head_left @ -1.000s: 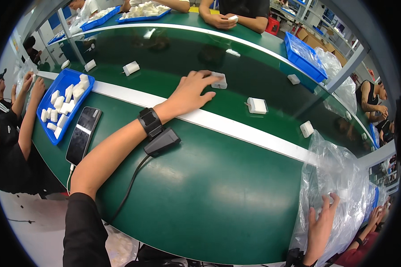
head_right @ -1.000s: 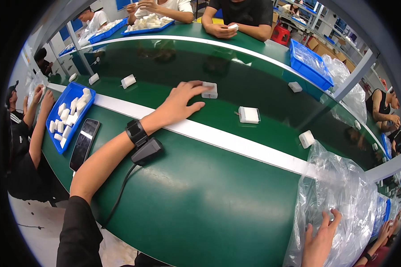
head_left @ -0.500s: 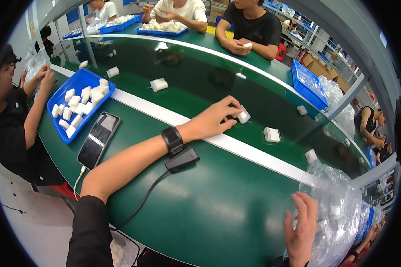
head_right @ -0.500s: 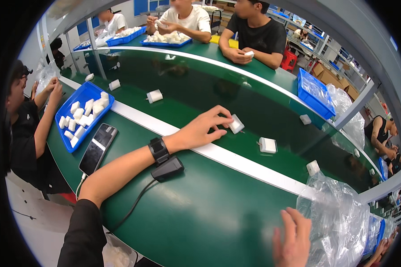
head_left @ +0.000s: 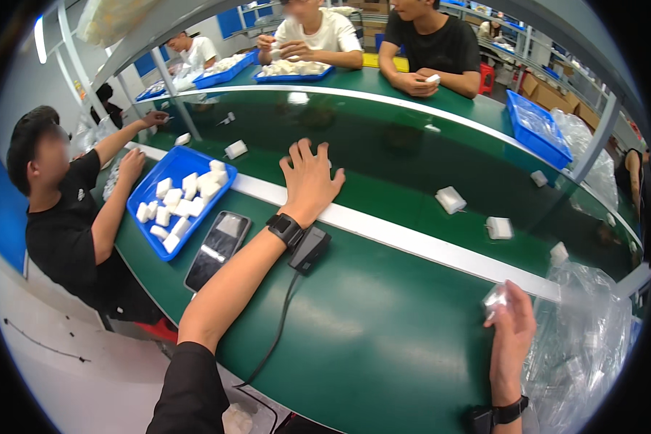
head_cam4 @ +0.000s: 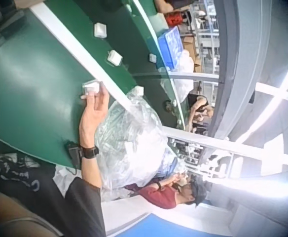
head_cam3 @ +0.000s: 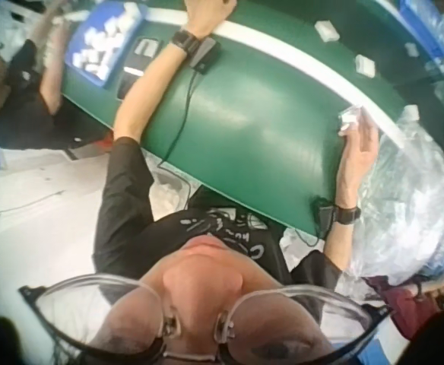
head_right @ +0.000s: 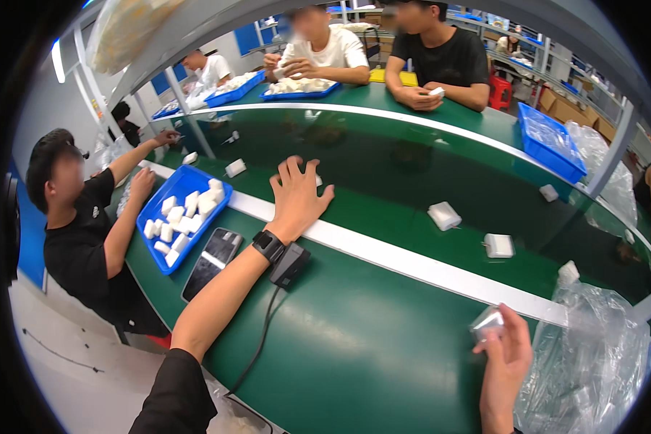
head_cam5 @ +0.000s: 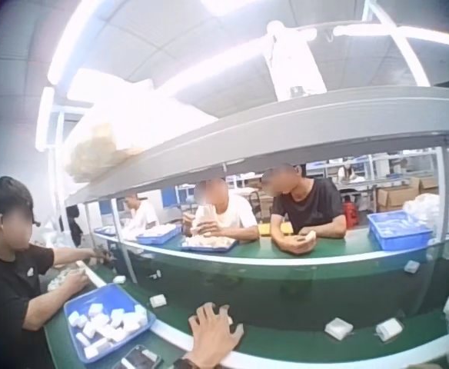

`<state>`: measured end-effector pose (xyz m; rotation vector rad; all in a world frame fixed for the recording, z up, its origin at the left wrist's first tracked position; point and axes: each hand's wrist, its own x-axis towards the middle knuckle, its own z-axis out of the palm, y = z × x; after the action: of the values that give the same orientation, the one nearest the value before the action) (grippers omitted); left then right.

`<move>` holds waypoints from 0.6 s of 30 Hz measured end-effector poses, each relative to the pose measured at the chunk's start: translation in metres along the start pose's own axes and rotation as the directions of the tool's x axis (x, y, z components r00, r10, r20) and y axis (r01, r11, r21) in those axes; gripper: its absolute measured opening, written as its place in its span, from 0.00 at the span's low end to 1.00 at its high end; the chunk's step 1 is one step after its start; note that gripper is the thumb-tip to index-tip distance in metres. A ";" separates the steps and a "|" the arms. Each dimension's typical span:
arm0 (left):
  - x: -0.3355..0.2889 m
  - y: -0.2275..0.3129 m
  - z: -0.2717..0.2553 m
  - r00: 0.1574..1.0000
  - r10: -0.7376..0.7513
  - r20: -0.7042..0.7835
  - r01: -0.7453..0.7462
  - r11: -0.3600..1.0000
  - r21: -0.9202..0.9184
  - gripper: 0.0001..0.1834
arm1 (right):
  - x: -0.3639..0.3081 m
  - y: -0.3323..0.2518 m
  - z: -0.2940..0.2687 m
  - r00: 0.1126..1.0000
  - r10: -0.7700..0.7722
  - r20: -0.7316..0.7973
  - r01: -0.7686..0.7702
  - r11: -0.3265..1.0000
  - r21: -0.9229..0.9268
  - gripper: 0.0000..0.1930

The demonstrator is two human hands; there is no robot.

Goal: The person is assembling small white electronic adapter components on a factory production line.

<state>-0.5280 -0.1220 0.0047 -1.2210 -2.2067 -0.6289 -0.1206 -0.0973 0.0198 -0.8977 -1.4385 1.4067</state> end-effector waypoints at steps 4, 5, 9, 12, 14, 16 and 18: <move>-0.012 -0.025 0.000 0.997 -0.012 0.075 0.023 0.989 -0.147 0.26 | -0.002 -0.001 -0.001 1.000 -0.003 0.023 0.003 1.000 -0.009 0.21; -0.012 -0.026 -0.002 0.996 0.045 0.076 -0.025 0.971 -0.238 0.25 | -0.003 0.000 0.001 0.999 0.001 0.037 -0.001 1.000 0.001 0.21; -0.013 -0.002 -0.008 0.983 0.178 0.047 -0.111 0.775 -0.623 0.27 | -0.007 0.001 0.004 0.999 -0.022 0.048 0.025 0.997 -0.078 0.23; -0.035 0.050 -0.017 0.959 0.176 0.224 0.149 0.358 -0.922 0.27 | -0.007 0.003 0.004 0.997 -0.072 -0.011 0.070 0.992 -0.106 0.25; -0.057 0.090 -0.029 0.862 0.282 0.422 0.463 -0.096 -0.881 0.26 | -0.009 0.004 0.010 0.998 -0.060 0.005 0.060 0.995 -0.085 0.25; -0.084 0.126 -0.042 0.737 0.486 0.470 0.658 -0.354 -0.665 0.26 | -0.011 0.003 0.014 0.999 -0.044 0.023 0.046 0.996 -0.075 0.25; -0.110 0.153 -0.056 0.640 0.630 0.441 0.756 -0.413 -0.507 0.25 | -0.013 -0.002 0.012 1.000 0.014 -0.003 -0.014 1.000 0.007 0.24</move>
<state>-0.3337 -0.1511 -0.0037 -2.4021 -1.4424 -3.5776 -0.1275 -0.1137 0.0207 -0.9067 -1.4265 1.4200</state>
